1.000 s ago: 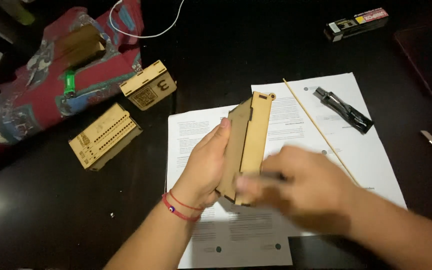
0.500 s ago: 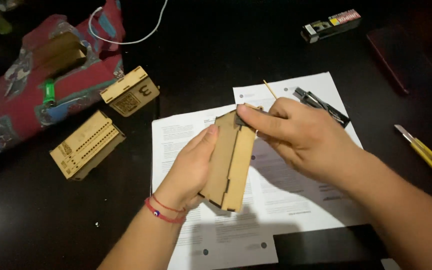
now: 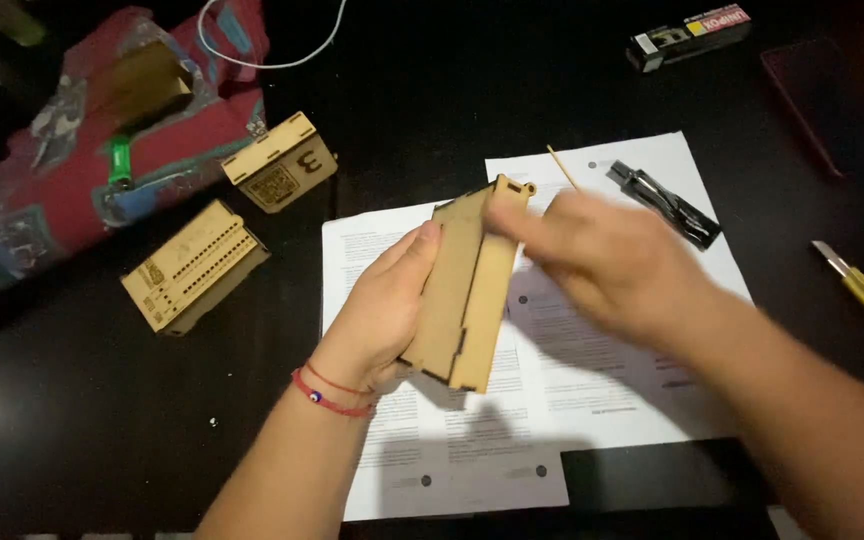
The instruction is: The person assembles a small wooden model by fitting pieces together and pressing them into place. They then use a small black block to rub the edges and surfaces of the assembled model.
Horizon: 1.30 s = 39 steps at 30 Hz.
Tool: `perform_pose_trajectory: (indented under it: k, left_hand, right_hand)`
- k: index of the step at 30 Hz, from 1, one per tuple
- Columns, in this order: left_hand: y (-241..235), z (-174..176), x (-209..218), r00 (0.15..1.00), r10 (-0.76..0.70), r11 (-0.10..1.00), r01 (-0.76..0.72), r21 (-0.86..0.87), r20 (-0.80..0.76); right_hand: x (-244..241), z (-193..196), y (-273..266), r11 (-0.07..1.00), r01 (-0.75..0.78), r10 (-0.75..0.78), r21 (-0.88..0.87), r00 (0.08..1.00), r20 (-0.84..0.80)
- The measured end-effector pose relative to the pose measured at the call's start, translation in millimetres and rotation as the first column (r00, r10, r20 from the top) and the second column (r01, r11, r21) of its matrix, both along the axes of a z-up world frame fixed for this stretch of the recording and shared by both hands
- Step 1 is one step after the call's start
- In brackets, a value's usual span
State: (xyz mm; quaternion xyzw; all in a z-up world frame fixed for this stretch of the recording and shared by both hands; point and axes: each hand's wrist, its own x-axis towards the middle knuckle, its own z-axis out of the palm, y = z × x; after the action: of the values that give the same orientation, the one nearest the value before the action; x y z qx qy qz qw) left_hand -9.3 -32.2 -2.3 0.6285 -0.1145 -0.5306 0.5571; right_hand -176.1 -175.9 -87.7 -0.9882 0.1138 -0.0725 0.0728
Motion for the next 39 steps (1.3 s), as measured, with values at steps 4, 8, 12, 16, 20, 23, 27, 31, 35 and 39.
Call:
perform_pose_trajectory:
  k: [4, 8, 12, 16, 20, 23, 27, 31, 35, 39]
  left_hand:
    - [-6, -11, 15, 0.994, 0.049, 0.996, -0.042, -0.077, 0.094]
    - [-7, 18, 13, 0.911, 0.405, 0.907, -0.411, -0.088, -0.083]
    - [7, -3, 13, 0.919, 0.354, 0.828, -0.395, -0.398, -0.176]
    - [6, -8, 12, 0.880, 0.382, 0.725, -0.474, -0.499, -0.282]
    - [8, -8, 12, 0.867, 0.392, 0.681, -0.499, -0.536, -0.309]
    - [9, -12, 11, 0.853, 0.410, 0.618, -0.521, -0.588, -0.324]
    - [12, -6, 3, 0.864, 0.401, 0.579, -0.496, -0.647, -0.304]
    - [11, -11, -7, 0.865, 0.356, 0.582, -0.502, -0.640, -0.355]
    - [16, -38, -14, 0.905, 0.060, 0.471, -0.397, -0.788, -0.420]
    - [20, -51, -17, 0.885, -0.157, 0.343, -0.368, -0.864, -0.439]
  right_hand:
    - [-2, 7, 11, 0.987, -0.149, 0.156, -0.062, 0.980, 0.124]
    - [-4, 25, -2, 0.933, -0.280, 0.164, 0.225, 0.890, 0.425]
    - [-1, 7, -3, 0.927, -0.254, 0.004, 0.277, 0.744, 0.669]
    - [-2, -1, 6, 0.900, -0.324, 0.002, 0.290, 0.671, 0.742]
    - [7, 4, 15, 0.784, -0.440, -0.108, 0.437, 0.596, 0.795]
    - [17, 15, 36, 0.642, -0.495, -0.293, 0.586, 0.548, 0.784]
    - [22, 19, 51, 0.457, -0.540, -0.404, 0.707, 0.582, 0.706]
    - [19, 21, 54, 0.405, -0.498, -0.446, 0.767, 0.624, 0.641]
    - [13, 25, 54, 0.455, -0.402, -0.440, 0.795, 0.675, 0.593]
    - [8, 28, 50, 0.610, -0.300, -0.317, 0.734, 0.756, 0.572]
